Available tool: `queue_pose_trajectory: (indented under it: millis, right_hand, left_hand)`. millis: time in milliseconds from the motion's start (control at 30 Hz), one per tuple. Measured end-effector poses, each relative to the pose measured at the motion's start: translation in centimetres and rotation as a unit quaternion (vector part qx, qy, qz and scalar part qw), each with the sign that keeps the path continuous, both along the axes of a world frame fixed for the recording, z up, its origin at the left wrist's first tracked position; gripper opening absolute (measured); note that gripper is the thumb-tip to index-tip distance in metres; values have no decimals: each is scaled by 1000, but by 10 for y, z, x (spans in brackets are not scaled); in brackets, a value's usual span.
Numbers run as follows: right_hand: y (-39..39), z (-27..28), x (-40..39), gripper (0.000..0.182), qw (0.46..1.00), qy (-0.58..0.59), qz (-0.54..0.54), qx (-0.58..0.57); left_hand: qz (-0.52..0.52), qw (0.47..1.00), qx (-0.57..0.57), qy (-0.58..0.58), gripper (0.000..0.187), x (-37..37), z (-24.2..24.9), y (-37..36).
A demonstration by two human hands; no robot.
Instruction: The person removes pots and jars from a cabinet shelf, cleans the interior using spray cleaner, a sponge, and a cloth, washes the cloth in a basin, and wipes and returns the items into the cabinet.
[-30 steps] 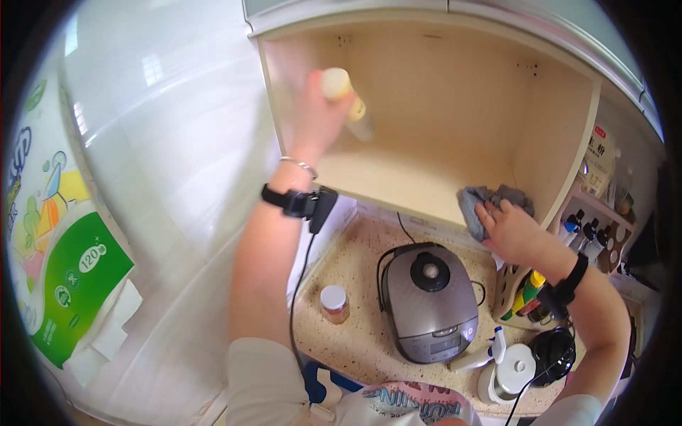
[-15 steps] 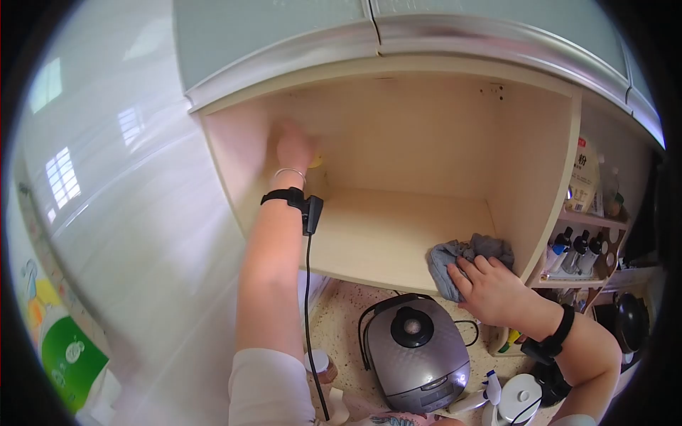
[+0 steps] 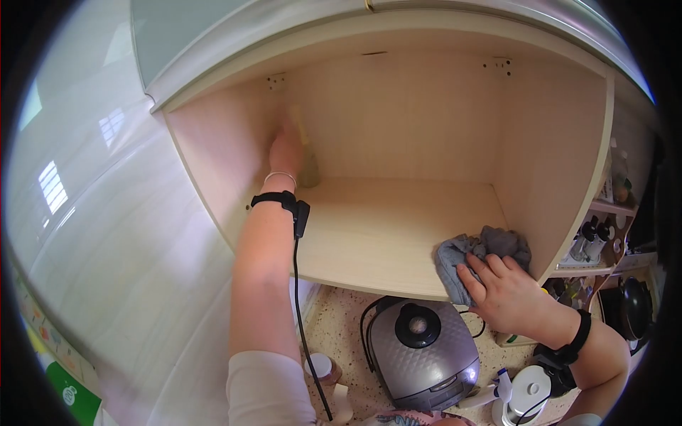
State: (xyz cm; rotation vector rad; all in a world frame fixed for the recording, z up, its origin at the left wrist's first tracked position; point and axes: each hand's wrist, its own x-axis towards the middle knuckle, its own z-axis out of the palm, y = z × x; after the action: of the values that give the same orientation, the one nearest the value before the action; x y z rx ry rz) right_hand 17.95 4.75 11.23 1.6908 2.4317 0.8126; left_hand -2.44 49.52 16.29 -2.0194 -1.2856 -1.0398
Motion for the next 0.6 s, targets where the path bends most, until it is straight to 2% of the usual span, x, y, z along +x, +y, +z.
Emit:
queue_pose_trajectory:
  millis: [167, 267, 367, 433, 467, 500, 533, 600]
  right_hand:
    - [-1, 0, -1, 61, 1000, 14, -2, 2]
    - [-1, -4, 3, 62, 1000, 16, 4, 14]
    - [-1, -11, 6, 70, 998, 64, 8, 20]
    - [-1, -14, 9, 70, 998, 64, 12, 26]
    - [-1, -15, 10, 70, 997, 64, 16, 29]
    - [-2, -15, 10, 69, 997, 62, 21, 36]
    - [-3, -14, 9, 68, 996, 70, 28, 49]
    - [-8, -14, 5, 67, 993, 83, 50, 68]
  left_hand:
    - [2, 982, -188, 14, 84, -2, 10, -47]
    - [-22, 985, -171, -22, 85, -1, 7, -53]
    - [-1, 998, -31, -51, 79, 19, 7, -95]
    - [-183, 982, -2, 49, 75, 42, 4, -145]
    - [-269, 958, 12, 98, 74, 53, 1, -176]
    - [-435, 879, -175, 85, 72, 61, -1, -216]
    - [-567, 741, -353, 63, 72, 71, -9, -250]
    - [-609, 613, -497, 81, 72, 98, -44, -283]
